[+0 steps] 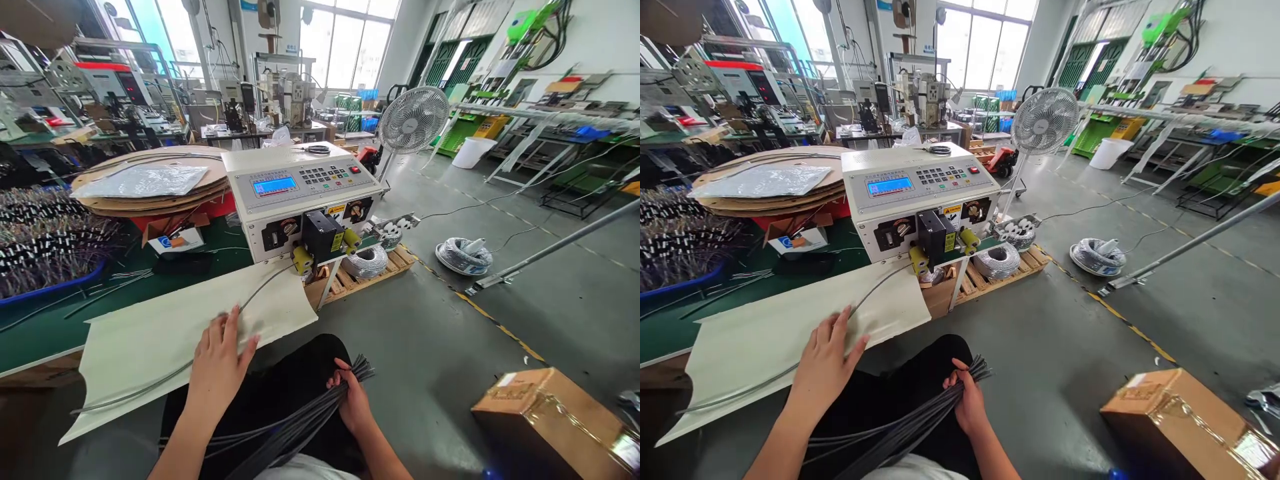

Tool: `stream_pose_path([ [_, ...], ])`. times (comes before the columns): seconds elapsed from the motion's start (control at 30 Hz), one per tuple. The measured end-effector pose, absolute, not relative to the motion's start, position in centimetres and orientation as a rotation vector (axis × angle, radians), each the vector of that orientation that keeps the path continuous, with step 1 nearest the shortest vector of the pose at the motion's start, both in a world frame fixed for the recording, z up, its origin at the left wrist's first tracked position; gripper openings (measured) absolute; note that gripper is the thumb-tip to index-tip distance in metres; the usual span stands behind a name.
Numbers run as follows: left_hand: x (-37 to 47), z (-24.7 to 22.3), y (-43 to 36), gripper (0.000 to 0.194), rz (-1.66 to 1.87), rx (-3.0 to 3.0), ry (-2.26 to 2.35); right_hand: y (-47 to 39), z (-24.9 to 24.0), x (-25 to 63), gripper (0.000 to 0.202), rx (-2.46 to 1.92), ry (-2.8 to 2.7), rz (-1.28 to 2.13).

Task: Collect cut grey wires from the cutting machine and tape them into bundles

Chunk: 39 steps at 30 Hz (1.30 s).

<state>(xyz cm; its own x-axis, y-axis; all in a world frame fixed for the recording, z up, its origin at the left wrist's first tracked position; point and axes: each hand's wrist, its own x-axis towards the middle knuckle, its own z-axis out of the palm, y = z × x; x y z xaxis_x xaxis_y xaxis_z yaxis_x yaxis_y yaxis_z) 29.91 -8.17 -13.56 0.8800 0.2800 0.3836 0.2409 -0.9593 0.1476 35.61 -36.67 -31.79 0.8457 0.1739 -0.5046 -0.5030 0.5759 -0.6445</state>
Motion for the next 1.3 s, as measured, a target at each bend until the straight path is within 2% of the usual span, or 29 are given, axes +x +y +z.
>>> stream_pose_path([
  [0.1, 27.8, -13.7, -7.1, 0.063, 0.505, 2.981, 0.390, -36.7, -31.9, 35.7, 0.027, -0.880, 0.414, 0.418],
  [0.2, 26.0, -13.8, -5.4, 0.043, 0.430, 2.975, 0.296, -36.6, -31.8, 35.7, 0.028, -0.883, 0.419, 0.435],
  [0.3, 24.0, -13.8, -4.4, 0.017, 0.564, 2.946, 0.196, -36.7, -31.6, 35.7, 0.029, -0.879, 0.403, 0.442],
  [0.37, 22.5, -14.0, -4.7, 0.008, 0.665, 2.923, 0.084, -36.7, -31.4, 35.7, 0.031, -0.869, 0.405, 0.453],
  [0.47, 20.6, -15.2, -6.9, 0.013, 0.630, 2.867, -0.090, -36.9, -31.1, 35.7, 0.037, -0.857, 0.413, 0.485],
  [0.57, 20.0, -18.0, -10.6, 0.009, 0.369, 2.795, -0.077, -37.0, -31.1, 35.6, 0.038, -0.850, 0.383, 0.522],
  [0.7, 20.9, -22.9, -15.0, 0.019, -0.059, 2.656, -0.014, -37.1, -31.8, 35.3, 0.032, -0.832, 0.332, 0.540],
  [0.8, 21.7, -25.4, -16.4, 0.025, -0.206, 2.543, -0.003, -37.2, -32.1, 35.0, 0.025, -0.816, 0.289, 0.527],
  [0.97, 22.8, -25.9, -16.4, 0.031, -0.320, 2.581, -0.022, -37.3, -31.7, 34.9, 0.022, -0.807, 0.249, 0.516],
  [1.13, 23.2, -25.5, -16.6, 0.030, -0.359, 2.622, -0.036, -37.1, -31.5, 35.2, 0.030, -0.826, 0.241, 0.507],
  [1.3, 23.0, -26.0, -15.7, 0.030, -0.374, 2.612, -0.098, -36.8, -31.8, 35.4, 0.024, -0.831, 0.311, 0.475],
])
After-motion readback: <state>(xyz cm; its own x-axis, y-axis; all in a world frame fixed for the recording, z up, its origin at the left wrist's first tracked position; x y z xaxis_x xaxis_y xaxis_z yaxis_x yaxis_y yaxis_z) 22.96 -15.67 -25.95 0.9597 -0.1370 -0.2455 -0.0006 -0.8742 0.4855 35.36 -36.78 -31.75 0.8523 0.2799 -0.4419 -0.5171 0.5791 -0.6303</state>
